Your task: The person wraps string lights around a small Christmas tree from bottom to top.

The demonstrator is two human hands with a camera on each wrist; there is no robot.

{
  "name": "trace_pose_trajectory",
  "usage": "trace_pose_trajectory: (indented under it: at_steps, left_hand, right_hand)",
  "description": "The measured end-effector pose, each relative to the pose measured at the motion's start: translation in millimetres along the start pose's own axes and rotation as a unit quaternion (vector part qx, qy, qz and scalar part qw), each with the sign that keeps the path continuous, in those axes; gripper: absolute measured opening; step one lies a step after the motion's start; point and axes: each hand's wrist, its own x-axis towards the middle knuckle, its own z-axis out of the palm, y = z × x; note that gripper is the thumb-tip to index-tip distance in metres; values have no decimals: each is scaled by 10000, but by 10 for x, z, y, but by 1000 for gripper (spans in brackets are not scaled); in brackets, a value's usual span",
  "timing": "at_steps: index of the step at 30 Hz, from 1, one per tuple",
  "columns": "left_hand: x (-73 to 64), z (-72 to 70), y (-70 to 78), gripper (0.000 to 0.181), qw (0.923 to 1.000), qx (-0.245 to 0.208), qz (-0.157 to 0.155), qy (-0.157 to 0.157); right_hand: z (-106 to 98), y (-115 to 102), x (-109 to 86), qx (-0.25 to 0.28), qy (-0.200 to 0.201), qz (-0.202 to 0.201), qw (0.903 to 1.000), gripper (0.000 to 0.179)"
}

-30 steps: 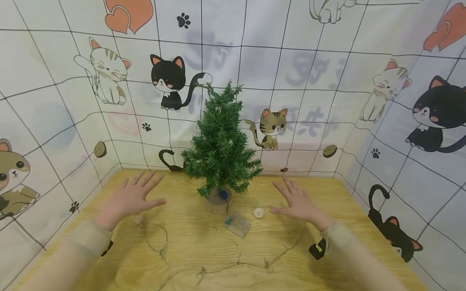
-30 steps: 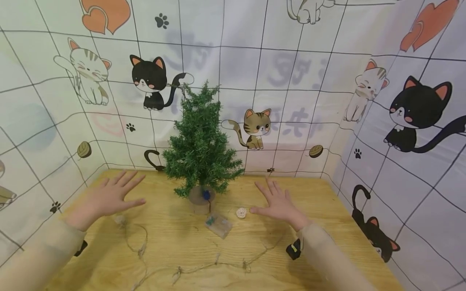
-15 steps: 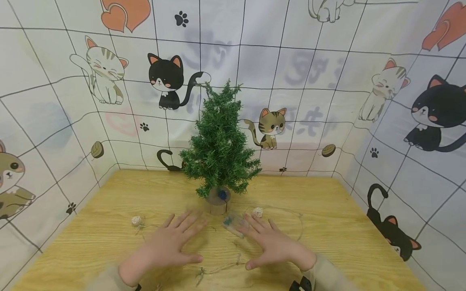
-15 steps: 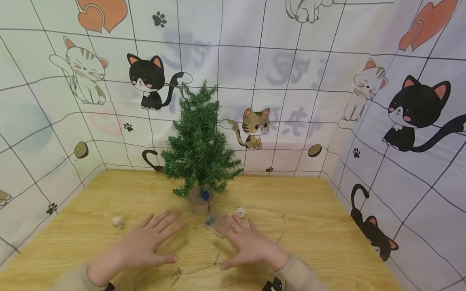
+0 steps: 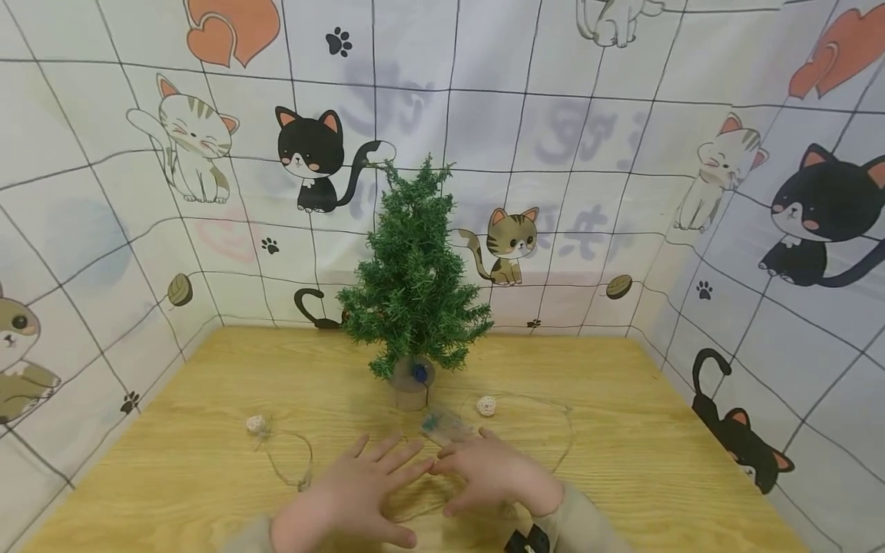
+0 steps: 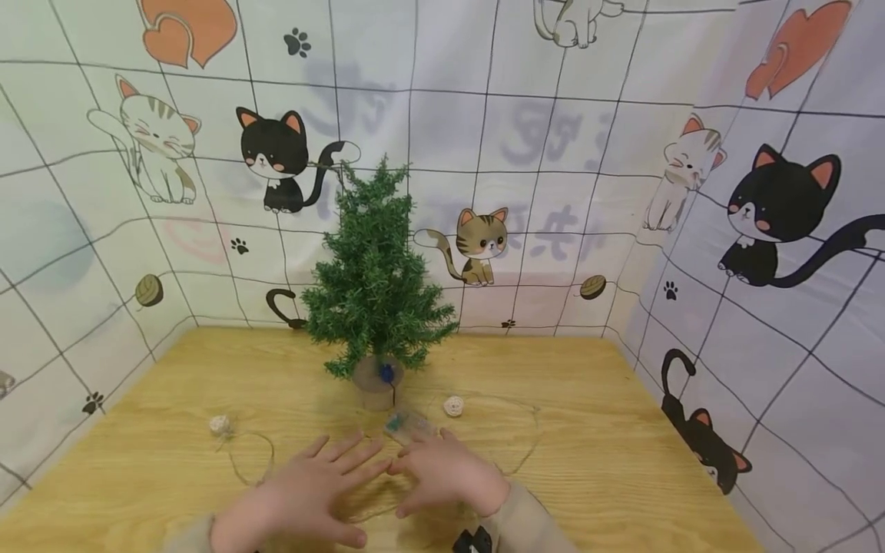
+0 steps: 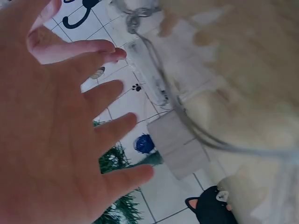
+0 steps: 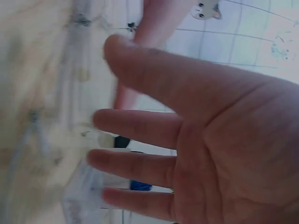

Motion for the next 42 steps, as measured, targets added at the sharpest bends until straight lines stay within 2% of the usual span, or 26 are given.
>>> trace_pose_trajectory:
  at_steps: [4,8,12,13,16,18,19,23,27,31,34,38,40,42]
  left_hand:
    - [62,-2,42,92,9995,301,-90,-94]
    - [106,16,56,90,9983,537,-75,-196]
    - [75,20,58,82,9966,754,-19,-322]
    - [68,22,58,76,9966,758,8,-328]
    - [67,12,81,38,9964,771,155,-315]
    - [70,7,106,13,9975,620,273,-187]
    - [73,10,116,9,9980,534,342,-79]
    - [62,6,157,21,9980,408,409,272]
    - [50,-34,172,28,9990,320,233,215]
    - [34,-95,154,26,9992,195,220,253]
    - [31,-159,118,25,9973,241,488,493]
    - [17,-276,62,25,9908,279,860,1005]
    - [1,-337,43,26,9841,313,1020,1420]
    - [-14,-397,29,28,9718,550,1172,1970]
  right_hand:
    - [-20,-20,59,156,-43,25,9999,42]
    - [44,-13,96,637,-308,52,9975,42]
    - [130,31,120,850,-412,-36,9955,42]
    - [144,43,121,928,-437,-66,9947,41]
    - [168,70,118,995,-487,-229,9936,36]
    - [174,78,106,1061,-515,-310,9925,35]
    - [177,81,99,1065,-510,-347,9924,36]
    - [173,93,76,1103,-445,-420,9920,38]
    - [148,94,68,1147,-388,-464,9916,39]
    - [129,87,90,1205,-437,-661,9895,39]
    - [139,86,123,1369,-424,-731,9870,40]
    - [175,104,179,1726,-301,-764,9816,35]
    - [192,119,206,2007,-220,-787,9762,27]
    - [202,136,222,2231,-53,-741,9720,16]
